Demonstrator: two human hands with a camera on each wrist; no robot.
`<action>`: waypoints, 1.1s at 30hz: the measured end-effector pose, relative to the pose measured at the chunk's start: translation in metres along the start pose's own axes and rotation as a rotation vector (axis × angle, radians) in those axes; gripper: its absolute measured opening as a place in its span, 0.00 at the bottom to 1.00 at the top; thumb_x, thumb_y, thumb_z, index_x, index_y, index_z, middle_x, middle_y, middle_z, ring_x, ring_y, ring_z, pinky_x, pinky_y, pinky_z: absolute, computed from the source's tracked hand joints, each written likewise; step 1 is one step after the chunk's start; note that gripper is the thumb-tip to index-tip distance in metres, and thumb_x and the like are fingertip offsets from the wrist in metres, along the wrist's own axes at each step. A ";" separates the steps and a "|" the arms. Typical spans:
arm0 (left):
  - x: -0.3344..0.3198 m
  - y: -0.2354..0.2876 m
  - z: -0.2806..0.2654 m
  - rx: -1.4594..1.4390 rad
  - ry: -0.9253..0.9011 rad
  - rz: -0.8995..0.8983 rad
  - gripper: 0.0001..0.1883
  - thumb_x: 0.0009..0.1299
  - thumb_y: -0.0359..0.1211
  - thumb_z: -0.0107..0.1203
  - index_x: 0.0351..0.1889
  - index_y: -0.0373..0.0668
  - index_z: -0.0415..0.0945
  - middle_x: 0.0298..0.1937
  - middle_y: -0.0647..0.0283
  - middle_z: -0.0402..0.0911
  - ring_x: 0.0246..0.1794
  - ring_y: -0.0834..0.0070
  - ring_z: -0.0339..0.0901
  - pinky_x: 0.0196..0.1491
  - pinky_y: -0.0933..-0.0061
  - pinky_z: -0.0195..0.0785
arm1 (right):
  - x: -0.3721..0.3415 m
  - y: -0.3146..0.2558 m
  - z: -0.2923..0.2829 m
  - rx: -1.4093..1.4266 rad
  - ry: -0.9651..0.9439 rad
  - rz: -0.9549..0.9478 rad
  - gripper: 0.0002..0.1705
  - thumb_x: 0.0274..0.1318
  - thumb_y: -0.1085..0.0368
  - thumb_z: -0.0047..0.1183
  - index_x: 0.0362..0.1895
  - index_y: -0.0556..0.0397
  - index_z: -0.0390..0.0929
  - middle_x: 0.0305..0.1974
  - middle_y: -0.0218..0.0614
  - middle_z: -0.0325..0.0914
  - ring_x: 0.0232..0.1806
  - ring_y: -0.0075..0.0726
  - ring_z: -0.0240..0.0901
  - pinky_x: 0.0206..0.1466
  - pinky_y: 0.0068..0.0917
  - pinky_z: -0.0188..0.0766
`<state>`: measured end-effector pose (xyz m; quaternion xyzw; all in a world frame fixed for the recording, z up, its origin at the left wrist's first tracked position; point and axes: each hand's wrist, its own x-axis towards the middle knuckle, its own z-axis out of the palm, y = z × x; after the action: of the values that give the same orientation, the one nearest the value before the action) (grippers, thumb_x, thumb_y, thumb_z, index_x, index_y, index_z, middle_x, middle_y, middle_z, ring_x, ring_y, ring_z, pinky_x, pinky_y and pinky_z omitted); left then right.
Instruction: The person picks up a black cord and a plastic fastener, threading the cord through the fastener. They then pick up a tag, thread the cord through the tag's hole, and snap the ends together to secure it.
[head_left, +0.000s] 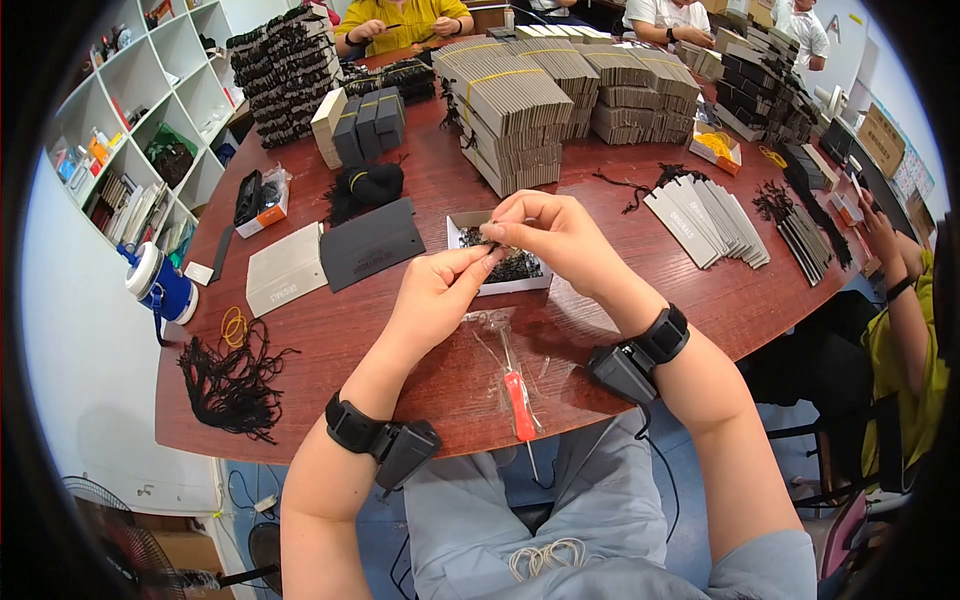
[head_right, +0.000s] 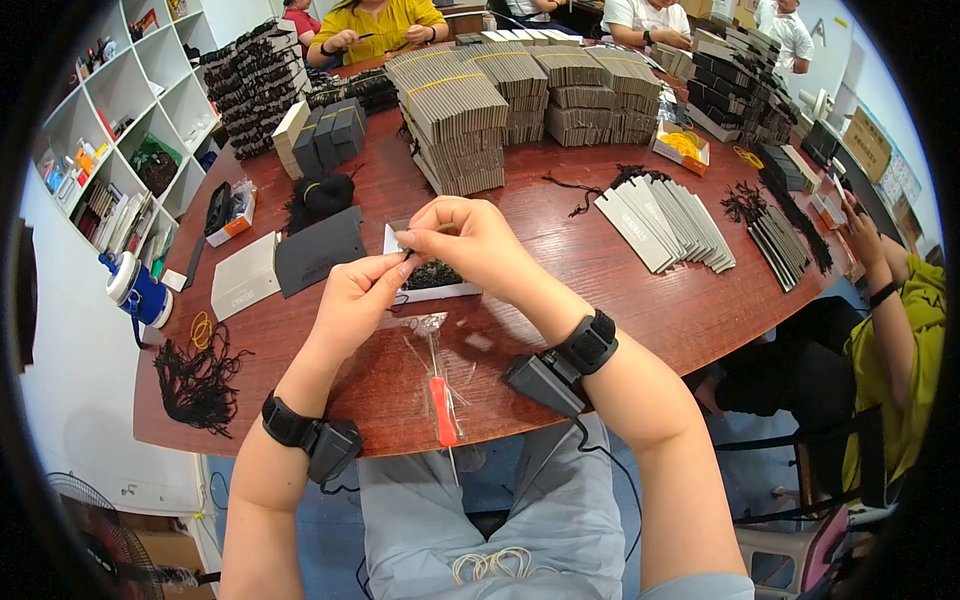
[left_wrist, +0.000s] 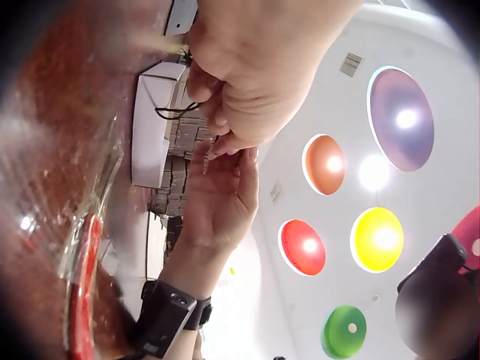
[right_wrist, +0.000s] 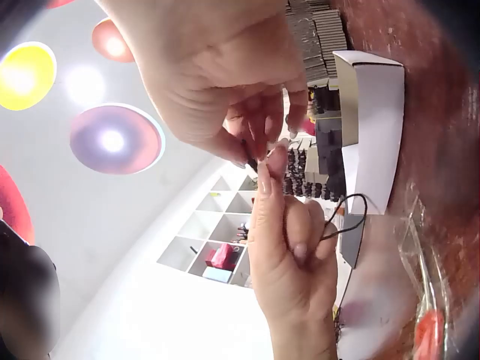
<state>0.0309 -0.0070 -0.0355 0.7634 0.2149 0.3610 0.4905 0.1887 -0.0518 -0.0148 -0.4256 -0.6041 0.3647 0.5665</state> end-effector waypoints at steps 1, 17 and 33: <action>0.000 0.002 0.000 0.001 0.000 0.002 0.10 0.64 0.32 0.46 0.39 0.37 0.75 0.15 0.79 0.60 0.17 0.92 0.52 0.18 0.88 0.44 | 0.000 0.000 0.001 0.225 0.025 0.110 0.06 0.44 0.66 0.54 0.26 0.56 0.74 0.26 0.28 0.72 0.30 0.20 0.67 0.36 0.17 0.63; -0.003 0.007 0.002 0.016 -0.015 0.010 0.12 0.66 0.34 0.44 0.39 0.37 0.74 0.13 0.78 0.56 0.14 0.91 0.50 0.17 0.87 0.43 | 0.002 -0.003 -0.005 0.259 0.007 0.212 0.10 0.46 0.62 0.54 0.30 0.56 0.75 0.30 0.31 0.74 0.32 0.18 0.68 0.36 0.16 0.63; -0.001 0.006 0.000 -0.039 0.079 -0.061 0.12 0.66 0.33 0.43 0.39 0.37 0.74 0.14 0.79 0.56 0.15 0.92 0.49 0.17 0.87 0.41 | 0.007 0.002 -0.001 -0.356 0.342 -0.265 0.15 0.43 0.58 0.57 0.19 0.57 0.71 0.19 0.31 0.69 0.21 0.21 0.66 0.24 0.18 0.63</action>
<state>0.0306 -0.0102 -0.0308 0.7320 0.2502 0.3800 0.5071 0.1904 -0.0452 -0.0136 -0.4910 -0.6046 0.0986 0.6194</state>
